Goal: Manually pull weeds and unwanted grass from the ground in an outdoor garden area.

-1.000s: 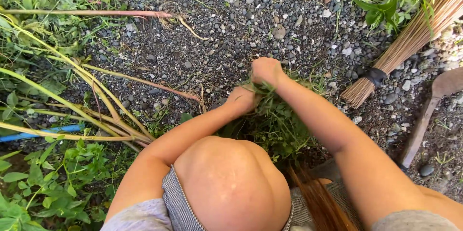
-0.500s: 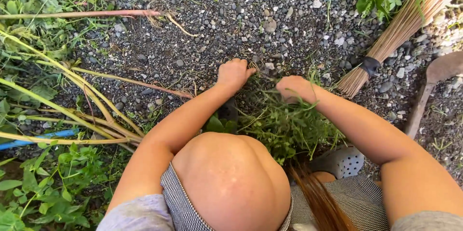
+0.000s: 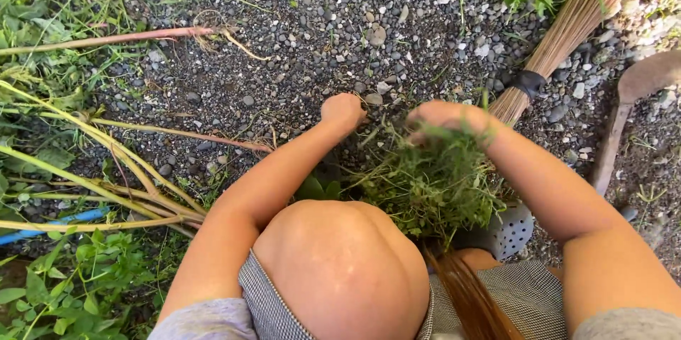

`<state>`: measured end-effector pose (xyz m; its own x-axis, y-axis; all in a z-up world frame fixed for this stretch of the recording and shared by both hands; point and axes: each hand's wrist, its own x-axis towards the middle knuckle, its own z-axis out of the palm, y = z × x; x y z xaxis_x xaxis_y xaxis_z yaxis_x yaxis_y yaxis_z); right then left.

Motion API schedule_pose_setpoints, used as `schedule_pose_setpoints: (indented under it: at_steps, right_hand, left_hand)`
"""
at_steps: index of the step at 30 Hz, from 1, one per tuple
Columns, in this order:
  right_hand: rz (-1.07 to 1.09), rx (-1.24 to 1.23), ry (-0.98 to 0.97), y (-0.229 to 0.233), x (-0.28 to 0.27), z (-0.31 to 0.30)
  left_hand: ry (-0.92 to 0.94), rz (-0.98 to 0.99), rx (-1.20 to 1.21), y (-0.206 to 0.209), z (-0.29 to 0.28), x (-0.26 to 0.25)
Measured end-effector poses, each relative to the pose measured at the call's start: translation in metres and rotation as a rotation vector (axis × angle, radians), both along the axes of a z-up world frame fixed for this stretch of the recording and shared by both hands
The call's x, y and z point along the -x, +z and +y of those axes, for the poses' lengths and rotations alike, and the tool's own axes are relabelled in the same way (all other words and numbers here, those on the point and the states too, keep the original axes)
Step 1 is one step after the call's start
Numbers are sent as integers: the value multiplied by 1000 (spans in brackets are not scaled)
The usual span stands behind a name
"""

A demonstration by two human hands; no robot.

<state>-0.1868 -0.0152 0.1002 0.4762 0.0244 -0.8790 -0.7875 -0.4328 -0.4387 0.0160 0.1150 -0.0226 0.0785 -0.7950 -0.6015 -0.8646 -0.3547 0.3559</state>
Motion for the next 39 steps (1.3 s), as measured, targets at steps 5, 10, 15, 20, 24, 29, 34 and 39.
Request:
schedule_pose_setpoints:
  at_steps: [5, 10, 15, 20, 24, 29, 34, 39]
  right_hand:
    - [-114, 0, -96, -5, 9, -40]
    - [-209, 33, -182, 3, -8, -44]
    - [-453, 671, -204, 15, -71, 13]
    - [-704, 975, 23, -84, -99, 49]
    - [-663, 999, 201, -96, -106, 45]
    - [-631, 950, 300, -89, -104, 27]
    - [-763, 890, 246, -69, -87, 8]
    - [-643, 904, -114, -37, -48, -51]
  left_hand:
    - [64, 153, -90, 16, 6, 2]
    - [-52, 341, -180, 39, 37, 59]
    - [-136, 430, 41, 49, 39, 59]
    - [-602, 302, 424, -77, 87, 65]
    - [-276, 508, 215, 11, 54, 51]
    - [-318, 380, 13, 24, 40, 38]
    - [-283, 330, -84, 30, 31, 9]
    - [-69, 107, -196, 47, 14, -31]
